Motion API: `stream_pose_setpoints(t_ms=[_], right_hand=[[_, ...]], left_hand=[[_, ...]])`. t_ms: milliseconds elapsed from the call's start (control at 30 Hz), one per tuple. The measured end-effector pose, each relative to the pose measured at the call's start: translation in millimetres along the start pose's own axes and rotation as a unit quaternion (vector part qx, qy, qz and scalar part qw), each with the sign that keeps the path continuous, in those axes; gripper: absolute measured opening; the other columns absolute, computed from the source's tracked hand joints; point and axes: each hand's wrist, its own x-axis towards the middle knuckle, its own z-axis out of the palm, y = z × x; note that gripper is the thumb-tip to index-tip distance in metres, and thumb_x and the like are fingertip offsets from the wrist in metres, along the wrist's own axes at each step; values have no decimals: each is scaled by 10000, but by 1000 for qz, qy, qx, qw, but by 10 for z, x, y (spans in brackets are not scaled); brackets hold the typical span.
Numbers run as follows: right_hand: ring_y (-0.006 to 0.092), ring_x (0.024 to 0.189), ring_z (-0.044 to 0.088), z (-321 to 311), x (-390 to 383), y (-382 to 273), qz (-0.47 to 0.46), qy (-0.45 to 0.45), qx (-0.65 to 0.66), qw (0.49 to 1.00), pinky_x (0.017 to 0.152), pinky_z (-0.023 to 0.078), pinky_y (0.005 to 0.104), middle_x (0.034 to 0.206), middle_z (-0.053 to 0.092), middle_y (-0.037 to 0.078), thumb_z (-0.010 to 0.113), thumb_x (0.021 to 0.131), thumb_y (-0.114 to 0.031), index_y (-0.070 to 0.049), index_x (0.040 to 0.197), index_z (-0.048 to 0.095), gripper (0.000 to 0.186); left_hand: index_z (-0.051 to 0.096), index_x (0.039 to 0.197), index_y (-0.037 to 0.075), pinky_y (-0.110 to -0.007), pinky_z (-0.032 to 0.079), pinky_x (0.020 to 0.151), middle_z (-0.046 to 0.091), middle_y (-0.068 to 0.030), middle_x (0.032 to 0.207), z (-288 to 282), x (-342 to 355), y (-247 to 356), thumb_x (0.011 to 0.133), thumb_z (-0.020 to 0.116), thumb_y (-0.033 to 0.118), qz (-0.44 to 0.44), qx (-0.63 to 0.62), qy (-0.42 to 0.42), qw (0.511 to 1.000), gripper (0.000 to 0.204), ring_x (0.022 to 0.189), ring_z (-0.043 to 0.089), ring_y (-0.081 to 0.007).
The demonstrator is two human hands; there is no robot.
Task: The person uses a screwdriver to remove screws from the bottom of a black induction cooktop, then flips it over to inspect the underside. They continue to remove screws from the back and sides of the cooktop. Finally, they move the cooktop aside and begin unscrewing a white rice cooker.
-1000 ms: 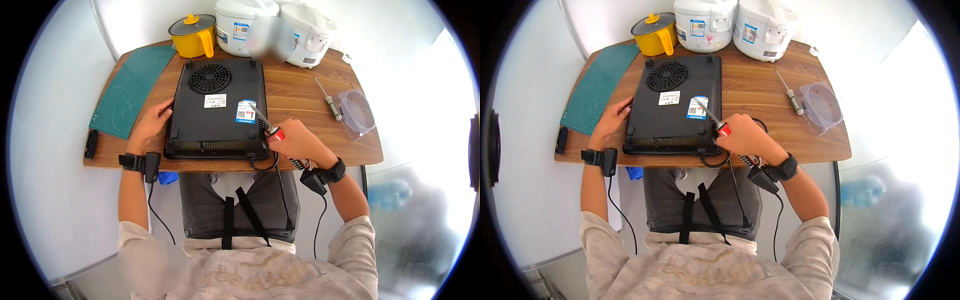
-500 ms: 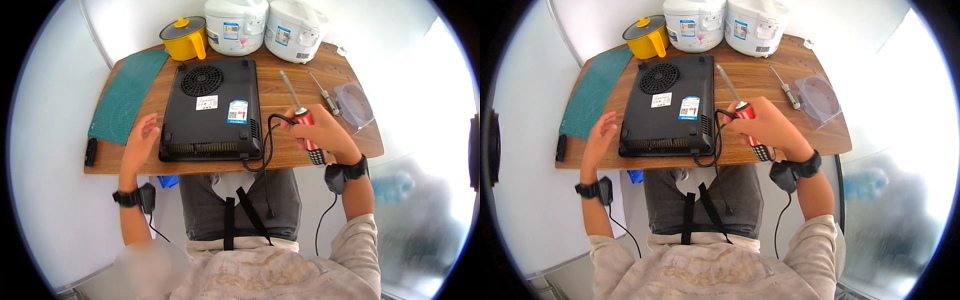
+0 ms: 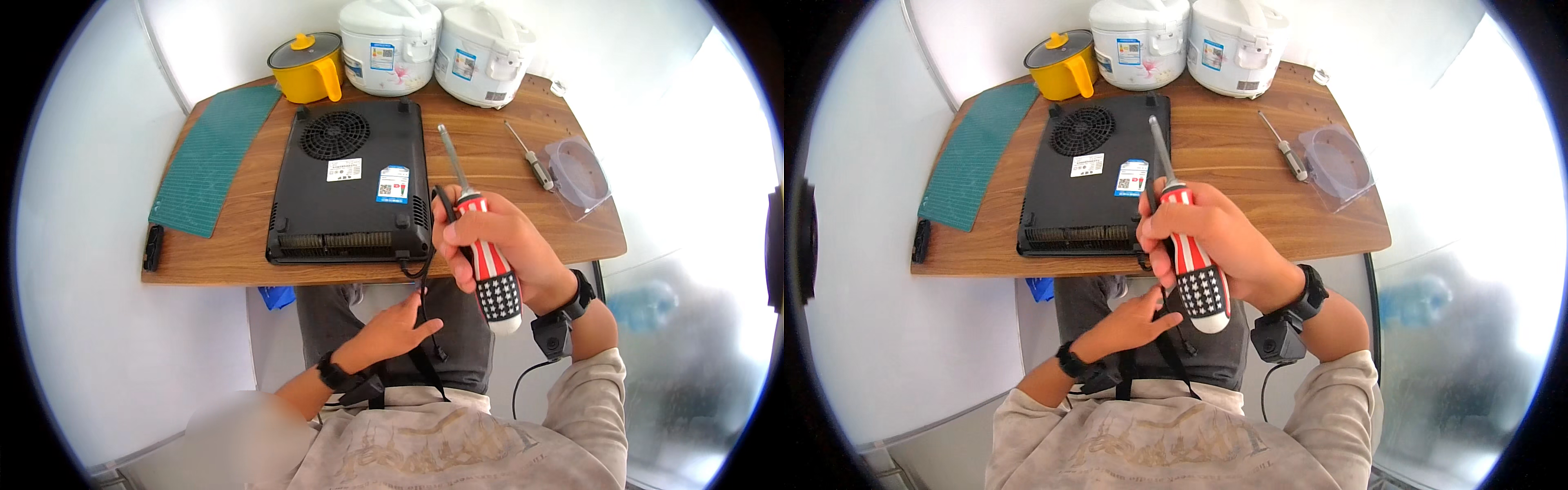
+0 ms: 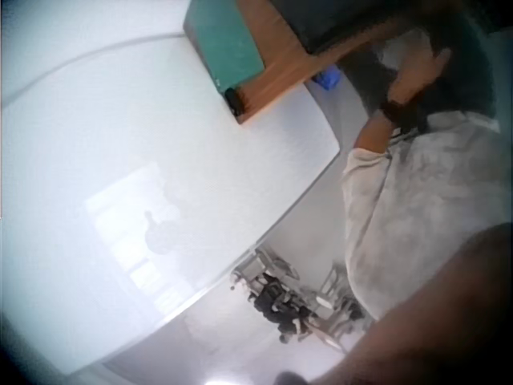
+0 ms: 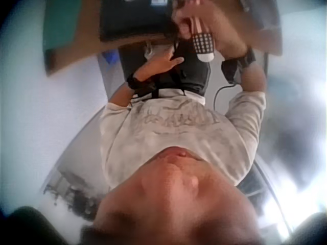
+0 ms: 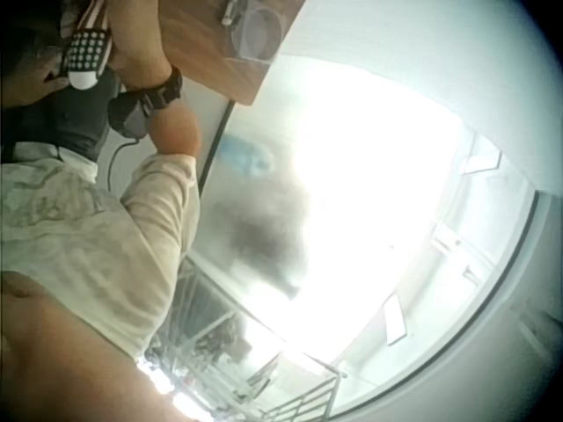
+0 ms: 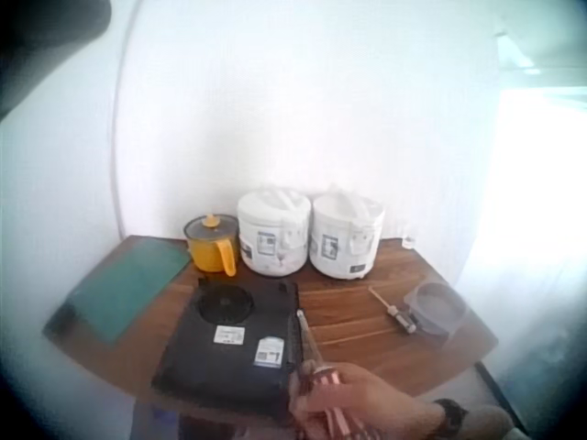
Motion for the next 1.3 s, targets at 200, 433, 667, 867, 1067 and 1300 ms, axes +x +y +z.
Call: stream_pose_setpoints(t_ms=[200,433,667,867,1067,1300], right_hand=[[165,650,708,48,6,-11,-21,33,-53,998,611,619,285,819,676,91,647,896,-71,19,1046,556,196],[165,669,720,-485,-152,-92,-69,173,-224,957,656,626,284,880,704,117,618,919,-31,45,1070,587,172],[161,682,728,-1005,-171,119,-127,251,-538,795,620,579,279,735,712,124,623,903,-55,58,1101,617,228],[145,562,678,-1011,-340,-4,-44,203,-452,867,513,530,265,740,719,127,614,929,-68,28,1102,587,200],[111,559,656,-912,-230,-316,-149,97,-155,972,504,525,216,884,745,97,662,957,-100,-10,1181,600,249],[114,588,649,-649,181,11,-145,68,-390,907,515,540,221,986,733,104,731,907,-163,-9,1231,585,388]], left_hand=[[535,1290,-29,-438,531,886,716,-174,1110,-216,-132,78,1055,543,232,-62,-157,-173,970,352,1030,703,-336],[581,1169,-9,-471,500,820,665,-185,1007,-859,-455,395,1017,561,129,97,47,-238,965,207,967,633,-404],[613,1193,78,-426,525,842,659,-102,1034,-1879,-809,588,843,593,1,85,284,-128,946,358,1027,613,-339],[660,1128,60,-405,533,836,692,-117,1083,-2664,-827,629,789,557,-45,94,314,128,936,369,1004,635,-326],[637,1134,53,-316,557,746,681,-101,919,-3324,-239,359,1032,471,58,-65,228,299,924,195,776,637,-184],[670,1148,89,-298,574,619,656,-25,850,-3390,263,-195,1067,506,175,-144,75,360,919,202,716,591,-101]])
